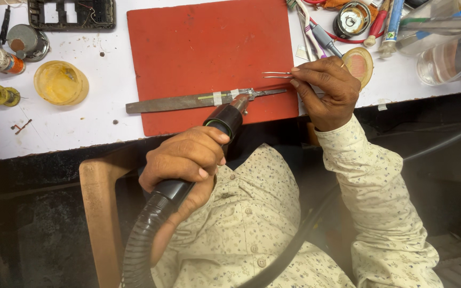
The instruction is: The person solders a small component held against a blade-like workpiece taped to a red mat on the bench. They pick up a hot-air tool with a hose and heat the joint while positioning it with tweezers, then apply flux with a brush and work on the joint with a blue-handled tool.
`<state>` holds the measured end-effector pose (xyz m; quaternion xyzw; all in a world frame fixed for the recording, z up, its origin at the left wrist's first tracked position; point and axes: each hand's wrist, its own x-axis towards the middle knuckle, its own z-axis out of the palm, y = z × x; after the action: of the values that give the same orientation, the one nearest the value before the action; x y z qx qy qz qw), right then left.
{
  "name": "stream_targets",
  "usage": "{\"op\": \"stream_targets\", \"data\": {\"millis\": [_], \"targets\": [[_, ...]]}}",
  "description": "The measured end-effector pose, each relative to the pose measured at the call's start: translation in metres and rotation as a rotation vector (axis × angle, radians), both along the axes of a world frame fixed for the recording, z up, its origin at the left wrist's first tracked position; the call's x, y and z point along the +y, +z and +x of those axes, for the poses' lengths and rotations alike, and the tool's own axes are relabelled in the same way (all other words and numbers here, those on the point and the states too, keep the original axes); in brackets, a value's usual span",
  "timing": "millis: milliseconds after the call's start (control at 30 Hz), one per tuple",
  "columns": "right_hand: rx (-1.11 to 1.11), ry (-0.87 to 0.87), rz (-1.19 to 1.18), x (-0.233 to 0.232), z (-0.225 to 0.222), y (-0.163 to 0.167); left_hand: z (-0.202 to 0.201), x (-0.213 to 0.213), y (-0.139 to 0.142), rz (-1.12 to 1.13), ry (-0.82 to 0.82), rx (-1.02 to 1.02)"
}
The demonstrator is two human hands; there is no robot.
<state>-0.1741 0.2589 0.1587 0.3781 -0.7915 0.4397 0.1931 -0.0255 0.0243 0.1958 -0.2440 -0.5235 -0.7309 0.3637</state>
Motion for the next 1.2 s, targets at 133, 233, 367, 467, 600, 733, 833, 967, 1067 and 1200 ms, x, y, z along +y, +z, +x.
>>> {"op": "stream_targets", "data": {"millis": [133,233,367,467,600,733,833,967,1067,1200], "targets": [[-0.009,-0.002,-0.003,0.0,0.0,0.0,0.0,0.002,-0.001,0.008,-0.002,-0.017],[-0.004,0.001,0.004,0.0,0.0,0.0,0.003,-0.002,-0.001,-0.051,-0.004,-0.038],[-0.032,0.004,-0.011,0.0,0.001,0.0,0.004,-0.005,0.0,-0.077,-0.004,-0.037],[-0.02,0.001,0.003,0.0,0.001,0.0,0.001,-0.002,0.002,-0.06,0.014,-0.022],[-0.017,0.012,0.004,0.001,0.0,-0.001,-0.003,0.005,0.004,-0.011,0.01,0.025],[-0.023,0.007,-0.002,0.001,0.0,-0.002,0.004,-0.001,0.011,-0.071,0.047,-0.076],[-0.019,0.002,0.003,0.001,0.001,-0.001,0.01,-0.01,0.013,-0.113,-0.032,-0.128],[-0.015,0.006,0.001,0.001,0.001,0.0,0.004,-0.005,0.003,-0.059,-0.043,-0.036],[-0.019,0.005,-0.001,0.001,0.0,0.0,-0.001,0.003,-0.006,0.021,-0.001,0.022],[-0.02,0.008,-0.005,0.001,0.0,-0.001,-0.003,0.003,-0.01,0.05,0.027,0.058]]}}
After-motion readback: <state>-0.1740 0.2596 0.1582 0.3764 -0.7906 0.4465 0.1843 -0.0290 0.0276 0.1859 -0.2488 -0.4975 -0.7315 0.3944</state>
